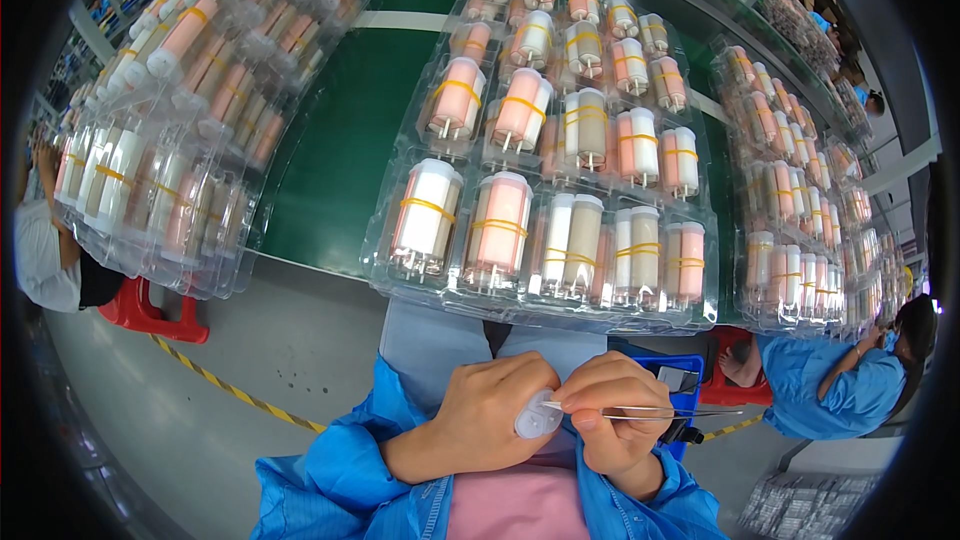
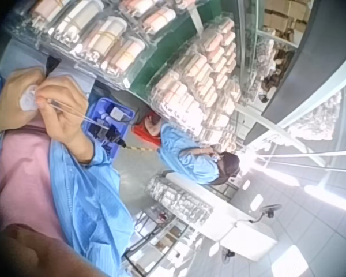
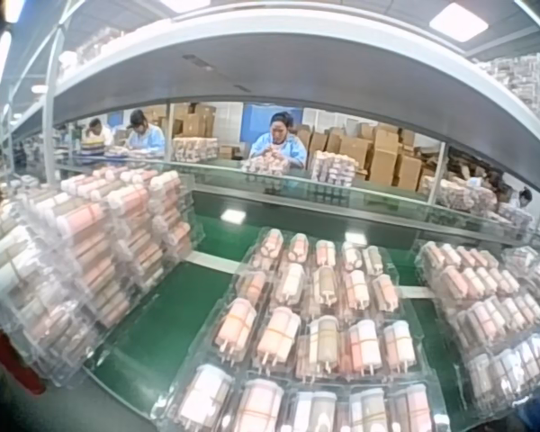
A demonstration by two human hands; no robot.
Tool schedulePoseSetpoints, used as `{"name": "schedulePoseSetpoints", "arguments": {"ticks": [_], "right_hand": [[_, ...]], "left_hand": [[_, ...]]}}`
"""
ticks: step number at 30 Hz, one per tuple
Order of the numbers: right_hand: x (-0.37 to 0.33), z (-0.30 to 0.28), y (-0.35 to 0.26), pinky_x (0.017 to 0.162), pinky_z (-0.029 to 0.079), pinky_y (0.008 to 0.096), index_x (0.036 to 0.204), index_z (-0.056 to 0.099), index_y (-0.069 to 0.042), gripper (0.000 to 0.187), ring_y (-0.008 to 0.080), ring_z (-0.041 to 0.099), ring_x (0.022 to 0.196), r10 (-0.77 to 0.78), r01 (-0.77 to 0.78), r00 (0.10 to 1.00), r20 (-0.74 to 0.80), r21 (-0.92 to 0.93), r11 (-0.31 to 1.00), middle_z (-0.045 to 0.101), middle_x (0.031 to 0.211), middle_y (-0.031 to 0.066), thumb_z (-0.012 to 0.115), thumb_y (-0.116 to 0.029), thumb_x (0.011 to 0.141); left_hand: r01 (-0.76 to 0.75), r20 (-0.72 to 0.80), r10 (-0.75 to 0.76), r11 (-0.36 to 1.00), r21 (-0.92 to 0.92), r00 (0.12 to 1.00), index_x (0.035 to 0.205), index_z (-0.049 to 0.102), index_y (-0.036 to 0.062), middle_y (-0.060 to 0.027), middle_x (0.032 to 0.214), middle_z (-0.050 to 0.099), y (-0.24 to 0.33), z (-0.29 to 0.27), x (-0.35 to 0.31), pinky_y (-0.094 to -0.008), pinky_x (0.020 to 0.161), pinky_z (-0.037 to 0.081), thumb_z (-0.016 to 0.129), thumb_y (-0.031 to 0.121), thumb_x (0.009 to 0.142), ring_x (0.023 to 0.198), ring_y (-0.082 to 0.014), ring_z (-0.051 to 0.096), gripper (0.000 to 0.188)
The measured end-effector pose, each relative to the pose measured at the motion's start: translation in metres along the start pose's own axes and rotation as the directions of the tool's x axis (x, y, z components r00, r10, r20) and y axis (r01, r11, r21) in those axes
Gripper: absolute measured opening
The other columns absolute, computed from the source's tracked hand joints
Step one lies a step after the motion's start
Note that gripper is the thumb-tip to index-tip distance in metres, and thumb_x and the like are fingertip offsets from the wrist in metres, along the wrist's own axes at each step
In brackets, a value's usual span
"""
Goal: Assembling small cylindrical components at a production line using tweezers and placing them into a tray.
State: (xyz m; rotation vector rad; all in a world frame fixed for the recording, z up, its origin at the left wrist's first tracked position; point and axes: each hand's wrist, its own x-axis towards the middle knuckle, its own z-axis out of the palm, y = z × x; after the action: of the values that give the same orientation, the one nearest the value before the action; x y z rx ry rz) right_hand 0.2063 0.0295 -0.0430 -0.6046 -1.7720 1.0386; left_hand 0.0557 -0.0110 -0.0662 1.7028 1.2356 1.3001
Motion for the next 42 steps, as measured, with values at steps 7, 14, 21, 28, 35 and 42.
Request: {"name": "schedulePoseSetpoints", "arguments": {"ticks": [7, 14, 21, 28, 35, 42], "right_hand": [[0.0, 0.001, 0.001, 0.058, 0.051, 0.0301, 0.082, 0.064, -0.002, 0.009, 0.0232, 0.063, 0.064, -0.001, 0.001, 1.0, -0.005, 0.007, 1.0, 0.067, 0.076, 0.011, 0.071, -0.005, 0.077], [-0.001, 0.001, 0.002, 0.058, 0.051, 0.0302, 0.081, 0.065, -0.002, 0.009, 0.0238, 0.063, 0.064, -0.008, 0.008, 1.0, -0.007, 0.013, 1.0, 0.067, 0.076, 0.0112, 0.072, -0.005, 0.076], [0.009, 0.001, -0.012, 0.061, 0.052, 0.0307, 0.08, 0.066, -0.002, 0.013, 0.0261, 0.063, 0.068, -0.006, 0.02, 0.996, 0.092, -0.145, 0.989, 0.066, 0.078, 0.0107, 0.074, -0.002, 0.069], [0.01, -0.001, -0.013, 0.061, 0.051, 0.0308, 0.078, 0.066, -0.002, 0.013, 0.0254, 0.063, 0.068, 0.025, -0.01, 0.994, 0.109, -0.136, 0.991, 0.066, 0.078, 0.0102, 0.074, -0.002, 0.069], [0.01, -0.002, -0.014, 0.058, 0.05, 0.0303, 0.081, 0.066, -0.001, 0.012, 0.0241, 0.062, 0.065, 0.044, -0.04, 0.997, 0.056, -0.063, 0.997, 0.067, 0.079, 0.0117, 0.073, -0.004, 0.072], [-0.001, -0.004, -0.006, 0.058, 0.049, 0.0295, 0.084, 0.065, 0.001, 0.012, 0.0221, 0.063, 0.065, 0.069, -0.064, 0.995, -0.068, 0.072, 0.995, 0.068, 0.08, 0.0131, 0.071, -0.007, 0.078]], "left_hand": [[-0.005, -0.002, 0.005, 1.0, 0.002, 1.0, 0.077, 0.055, 0.006, -0.007, 0.072, 0.058, -0.001, 0.001, -0.001, -0.0348, 0.049, 0.045, 0.07, 0.008, 0.067, 0.058, -0.027, 0.059, 0.018], [-0.008, -0.004, 0.008, 1.0, -0.015, 1.0, 0.078, 0.055, 0.0062, -0.007, 0.071, 0.058, -0.001, 0.001, -0.001, -0.0348, 0.049, 0.045, 0.07, 0.008, 0.067, 0.058, -0.0272, 0.059, 0.018], [-0.02, -0.014, 0.02, 0.998, 0.054, 1.0, 0.077, 0.054, 0.0065, -0.0064, 0.07, 0.057, -0.001, -0.002, -0.002, -0.035, 0.048, 0.045, 0.068, 0.008, 0.069, 0.057, -0.0264, 0.058, 0.016], [-0.057, -0.01, 0.059, 0.99, 0.129, 0.998, 0.076, 0.054, 0.0066, -0.0062, 0.069, 0.056, 0.0, -0.003, -0.001, -0.0351, 0.047, 0.044, 0.067, 0.007, 0.069, 0.056, -0.0262, 0.058, 0.015], [-0.001, 0.0, 0.001, 0.996, 0.087, 1.0, 0.077, 0.055, 0.0063, -0.0071, 0.071, 0.057, 0.003, -0.007, 0.0, -0.0358, 0.049, 0.046, 0.069, 0.007, 0.067, 0.058, -0.0273, 0.059, 0.017], [0.049, 0.026, -0.047, 0.994, -0.097, 0.999, 0.078, 0.055, 0.0057, -0.009, 0.072, 0.058, 0.002, -0.007, 0.002, -0.0357, 0.051, 0.046, 0.071, 0.005, 0.066, 0.06, -0.0283, 0.059, 0.02]]}}
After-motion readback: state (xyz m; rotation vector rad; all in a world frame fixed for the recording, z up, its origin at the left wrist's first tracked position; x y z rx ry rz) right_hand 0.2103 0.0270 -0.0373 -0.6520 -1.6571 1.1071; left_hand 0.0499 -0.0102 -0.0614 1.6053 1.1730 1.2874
